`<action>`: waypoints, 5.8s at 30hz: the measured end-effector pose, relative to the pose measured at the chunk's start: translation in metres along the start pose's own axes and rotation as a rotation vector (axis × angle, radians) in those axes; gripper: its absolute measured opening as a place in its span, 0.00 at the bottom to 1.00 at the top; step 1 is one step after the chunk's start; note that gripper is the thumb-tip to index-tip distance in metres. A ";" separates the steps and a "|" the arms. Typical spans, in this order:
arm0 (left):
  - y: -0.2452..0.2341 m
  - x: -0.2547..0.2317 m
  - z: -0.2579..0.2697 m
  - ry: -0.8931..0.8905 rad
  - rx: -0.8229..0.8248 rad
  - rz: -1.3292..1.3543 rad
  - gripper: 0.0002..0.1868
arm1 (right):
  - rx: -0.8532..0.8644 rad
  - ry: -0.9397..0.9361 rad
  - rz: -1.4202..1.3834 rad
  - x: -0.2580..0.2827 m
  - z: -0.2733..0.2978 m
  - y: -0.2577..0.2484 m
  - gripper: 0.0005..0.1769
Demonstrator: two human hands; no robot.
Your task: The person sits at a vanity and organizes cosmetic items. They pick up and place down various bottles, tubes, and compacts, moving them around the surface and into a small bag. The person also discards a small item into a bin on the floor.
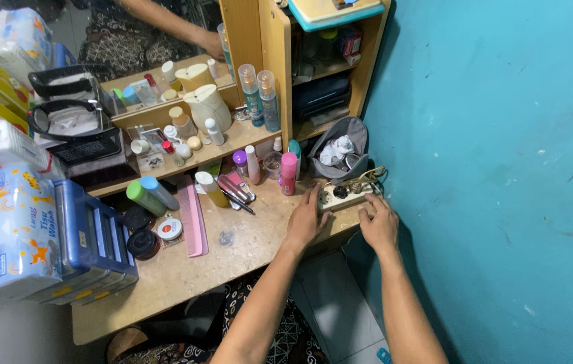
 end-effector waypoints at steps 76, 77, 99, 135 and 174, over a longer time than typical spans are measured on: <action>-0.035 0.050 0.002 -0.170 -0.212 -0.286 0.33 | 0.253 -0.194 0.032 0.131 -0.104 0.050 0.25; -0.034 0.052 0.000 -0.173 -0.195 -0.305 0.33 | 0.237 -0.196 0.025 0.130 -0.104 0.050 0.25; -0.064 0.038 0.047 -0.042 -0.216 -0.384 0.28 | 0.395 -0.086 -0.335 0.135 -0.016 0.118 0.12; -0.139 0.059 0.115 0.037 -0.401 -0.219 0.18 | 0.356 -0.678 -0.229 0.299 -0.096 0.204 0.10; -0.140 0.081 0.116 -0.213 -0.571 -0.046 0.17 | 0.233 -0.215 -0.178 0.211 0.024 0.158 0.13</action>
Point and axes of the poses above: each hand's wrist, its own z-axis away from the middle knuckle, its own y-axis out of the palm, x = y × z, the point moved 3 cm from there along -z, towards the middle knuckle, and after that the axes turned 6 degrees about -z, right-handed, at the moved point
